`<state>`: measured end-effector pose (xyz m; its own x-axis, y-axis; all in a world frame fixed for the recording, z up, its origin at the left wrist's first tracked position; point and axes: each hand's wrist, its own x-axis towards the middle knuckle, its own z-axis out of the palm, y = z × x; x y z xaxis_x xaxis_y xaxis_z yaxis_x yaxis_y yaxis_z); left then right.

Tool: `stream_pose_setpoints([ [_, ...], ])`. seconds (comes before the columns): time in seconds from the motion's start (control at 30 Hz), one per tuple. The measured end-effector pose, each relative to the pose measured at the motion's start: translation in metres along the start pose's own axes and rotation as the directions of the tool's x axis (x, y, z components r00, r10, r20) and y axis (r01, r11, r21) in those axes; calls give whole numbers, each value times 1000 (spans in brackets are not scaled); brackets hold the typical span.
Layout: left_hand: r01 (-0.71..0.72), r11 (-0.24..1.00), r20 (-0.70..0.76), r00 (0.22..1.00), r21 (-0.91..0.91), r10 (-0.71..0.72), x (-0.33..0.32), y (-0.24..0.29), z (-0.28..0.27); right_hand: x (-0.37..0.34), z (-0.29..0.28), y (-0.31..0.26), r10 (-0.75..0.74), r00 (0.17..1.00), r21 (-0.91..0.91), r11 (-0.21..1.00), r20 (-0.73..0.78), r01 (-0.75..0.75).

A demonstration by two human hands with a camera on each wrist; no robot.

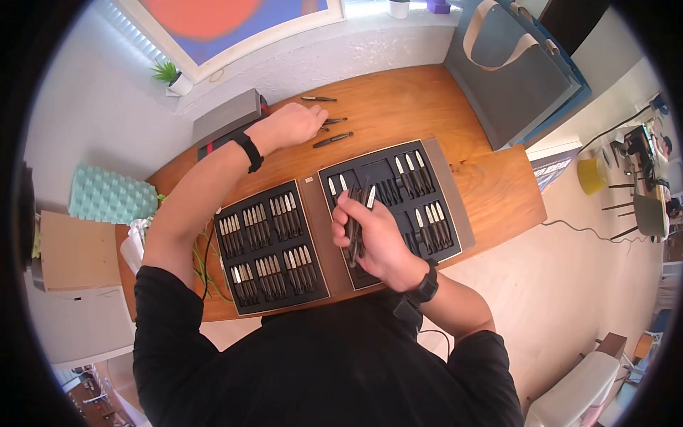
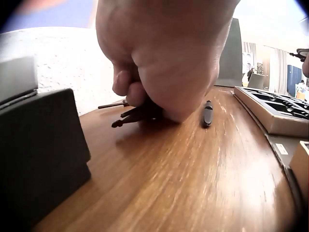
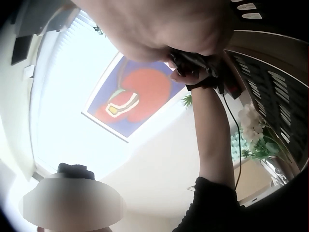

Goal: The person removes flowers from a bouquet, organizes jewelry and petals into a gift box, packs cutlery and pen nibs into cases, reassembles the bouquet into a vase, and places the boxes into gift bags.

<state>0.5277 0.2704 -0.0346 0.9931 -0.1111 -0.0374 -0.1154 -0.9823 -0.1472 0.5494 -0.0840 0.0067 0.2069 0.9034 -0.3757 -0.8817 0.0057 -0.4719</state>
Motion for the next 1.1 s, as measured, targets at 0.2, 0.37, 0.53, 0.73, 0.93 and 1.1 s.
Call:
stream_pose_setpoints([
  [0.2,210,958,-16,976,-198,-217,-7,22,-30,25,-4,6,-103,993,92,990,-60,108],
  [0.37,479,641,343,877,-599,-335,-22,95,-140,33,-2,8,-176,975,195,960,-136,201],
  [0.53,415,621,379,904,-665,-198,-38,141,-153,43,-13,14,-260,963,266,926,-63,268],
  [0.73,343,796,389,909,-498,-149,-31,155,-145,46,-10,15,-293,955,249,923,-39,294],
  [0.93,460,696,385,880,-551,-277,-40,160,-163,48,-3,17,-257,958,237,930,-128,281],
  [1.1,444,658,296,896,-608,-331,-36,159,-154,52,-10,22,-210,977,160,964,-40,214],
])
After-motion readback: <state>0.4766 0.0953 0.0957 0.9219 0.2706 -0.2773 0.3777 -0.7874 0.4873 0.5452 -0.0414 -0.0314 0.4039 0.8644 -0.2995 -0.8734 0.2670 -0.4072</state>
